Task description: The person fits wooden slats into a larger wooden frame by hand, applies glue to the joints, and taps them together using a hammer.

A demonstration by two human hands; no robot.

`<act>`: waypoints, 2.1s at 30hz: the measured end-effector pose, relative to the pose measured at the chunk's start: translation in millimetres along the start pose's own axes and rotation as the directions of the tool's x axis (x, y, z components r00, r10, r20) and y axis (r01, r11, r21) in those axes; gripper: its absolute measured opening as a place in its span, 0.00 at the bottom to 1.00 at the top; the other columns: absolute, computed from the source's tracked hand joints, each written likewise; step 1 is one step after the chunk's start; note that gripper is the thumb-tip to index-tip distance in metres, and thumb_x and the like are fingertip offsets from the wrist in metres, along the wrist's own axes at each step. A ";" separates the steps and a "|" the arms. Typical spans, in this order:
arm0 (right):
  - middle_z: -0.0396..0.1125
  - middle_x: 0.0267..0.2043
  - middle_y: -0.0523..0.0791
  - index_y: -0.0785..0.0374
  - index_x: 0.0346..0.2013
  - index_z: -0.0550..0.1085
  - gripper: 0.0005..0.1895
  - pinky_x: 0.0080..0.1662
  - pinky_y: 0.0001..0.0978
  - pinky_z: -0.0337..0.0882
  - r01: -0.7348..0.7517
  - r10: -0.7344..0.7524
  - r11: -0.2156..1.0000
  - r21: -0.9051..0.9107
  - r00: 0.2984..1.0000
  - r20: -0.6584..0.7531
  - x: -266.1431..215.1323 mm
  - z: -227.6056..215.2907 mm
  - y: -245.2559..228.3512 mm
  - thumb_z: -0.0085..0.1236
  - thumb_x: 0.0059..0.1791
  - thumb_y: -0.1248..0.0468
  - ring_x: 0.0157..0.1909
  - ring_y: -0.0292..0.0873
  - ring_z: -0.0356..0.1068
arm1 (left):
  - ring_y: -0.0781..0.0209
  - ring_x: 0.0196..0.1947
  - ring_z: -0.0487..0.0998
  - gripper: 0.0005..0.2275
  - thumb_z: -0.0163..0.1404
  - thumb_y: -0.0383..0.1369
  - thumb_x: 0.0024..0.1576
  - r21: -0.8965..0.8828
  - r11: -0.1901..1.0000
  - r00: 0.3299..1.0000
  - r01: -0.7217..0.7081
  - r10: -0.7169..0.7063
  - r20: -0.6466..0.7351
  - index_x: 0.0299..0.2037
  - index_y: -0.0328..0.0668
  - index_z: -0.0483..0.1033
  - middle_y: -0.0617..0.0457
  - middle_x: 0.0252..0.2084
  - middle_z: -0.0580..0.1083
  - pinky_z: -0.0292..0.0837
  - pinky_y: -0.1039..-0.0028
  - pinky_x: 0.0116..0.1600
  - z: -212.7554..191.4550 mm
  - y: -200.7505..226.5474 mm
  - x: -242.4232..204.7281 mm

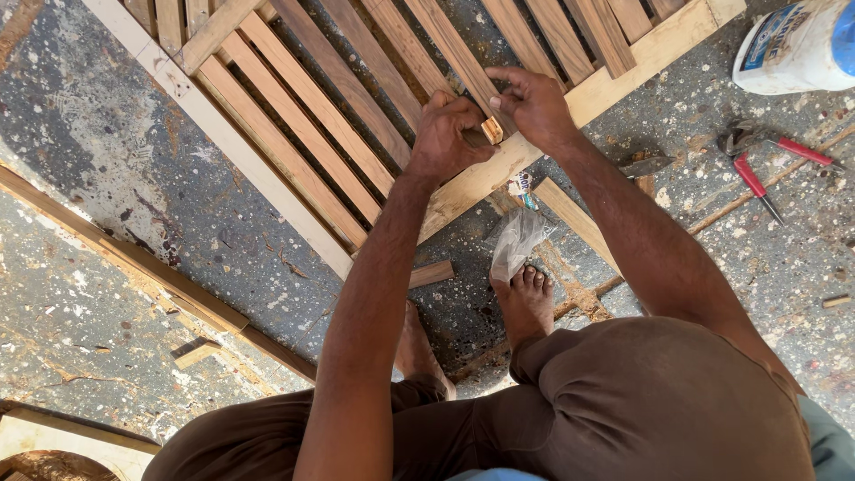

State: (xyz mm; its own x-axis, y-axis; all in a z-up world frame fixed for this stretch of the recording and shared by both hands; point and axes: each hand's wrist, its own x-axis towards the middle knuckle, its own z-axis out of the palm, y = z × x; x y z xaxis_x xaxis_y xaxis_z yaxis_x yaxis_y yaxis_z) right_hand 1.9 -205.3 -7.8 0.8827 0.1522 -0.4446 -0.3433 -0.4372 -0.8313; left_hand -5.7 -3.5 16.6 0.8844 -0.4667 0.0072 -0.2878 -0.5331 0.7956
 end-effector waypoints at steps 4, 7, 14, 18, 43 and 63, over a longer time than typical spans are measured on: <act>0.76 0.39 0.46 0.60 0.65 0.71 0.24 0.41 0.28 0.75 0.042 -0.042 0.998 -0.039 0.999 0.009 4.4 -0.5 3.3 0.61 0.54 0.64 0.39 0.35 0.75 | 0.54 0.41 0.69 0.16 0.75 0.33 0.36 0.013 1.000 1.000 -0.024 0.024 -0.009 0.31 0.42 0.82 0.57 0.35 0.77 0.67 0.60 0.53 0.5 0.1 0.2; 0.76 0.40 0.47 0.61 0.64 0.72 0.24 0.41 0.30 0.76 0.066 -0.065 0.992 -0.105 0.998 0.004 7.2 1.5 9.5 0.62 0.54 0.62 0.39 0.36 0.75 | 0.54 0.42 0.69 0.17 0.75 0.34 0.35 0.006 1.000 0.999 -0.031 0.031 -0.015 0.32 0.42 0.82 0.57 0.36 0.77 0.67 0.60 0.53 -0.1 0.3 -0.9; 0.75 0.40 0.51 0.64 0.61 0.73 0.25 0.42 0.36 0.77 0.156 -0.168 0.952 -0.262 0.986 -0.022 2.2 -1.2 6.3 0.66 0.51 0.59 0.39 0.43 0.76 | 0.54 0.42 0.70 0.17 0.75 0.33 0.36 0.013 1.000 1.000 -0.025 0.025 -0.005 0.33 0.42 0.82 0.58 0.36 0.77 0.68 0.61 0.52 -0.3 1.8 -0.7; 0.74 0.43 0.53 0.70 0.60 0.75 0.20 0.40 0.37 0.78 0.384 -0.478 0.796 -0.467 0.873 -0.097 -16.5 -9.9 -0.8 0.64 0.55 0.64 0.38 0.44 0.76 | 0.53 0.42 0.69 0.17 0.74 0.32 0.34 0.037 0.999 1.000 0.005 -0.005 0.000 0.33 0.42 0.83 0.57 0.35 0.77 0.68 0.61 0.52 4.6 -6.3 -1.0; 0.68 0.39 0.51 0.70 0.53 0.72 0.16 0.33 0.39 0.70 -0.245 0.135 0.948 -0.205 0.889 -0.438 -227.0 -57.0 108.0 0.61 0.54 0.64 0.32 0.44 0.67 | 0.56 0.41 0.67 0.16 0.76 0.32 0.37 -0.066 0.989 0.989 -0.130 0.125 -0.074 0.32 0.38 0.82 0.56 0.38 0.78 0.66 0.63 0.50 19.3 -28.4 -8.5; 0.73 0.47 0.64 0.66 0.71 0.63 0.30 0.28 0.38 0.79 0.231 -0.322 0.840 -0.490 0.940 -0.110 -138.2 -17.7 23.9 0.59 0.56 0.63 0.34 0.52 0.78 | 0.55 0.42 0.68 0.16 0.75 0.33 0.38 -0.019 0.997 0.997 -0.069 0.068 -0.048 0.34 0.40 0.84 0.57 0.39 0.78 0.69 0.65 0.51 17.3 -23.5 -6.2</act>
State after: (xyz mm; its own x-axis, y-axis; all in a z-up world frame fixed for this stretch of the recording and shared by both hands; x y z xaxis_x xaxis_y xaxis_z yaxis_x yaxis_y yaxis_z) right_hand -122.6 -252.5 39.7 0.9760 0.1863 -0.1132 0.0724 -0.7671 -0.6375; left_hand -10.8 -0.4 -12.7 0.8793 -0.4675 0.0904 -0.3413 -0.4864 0.8043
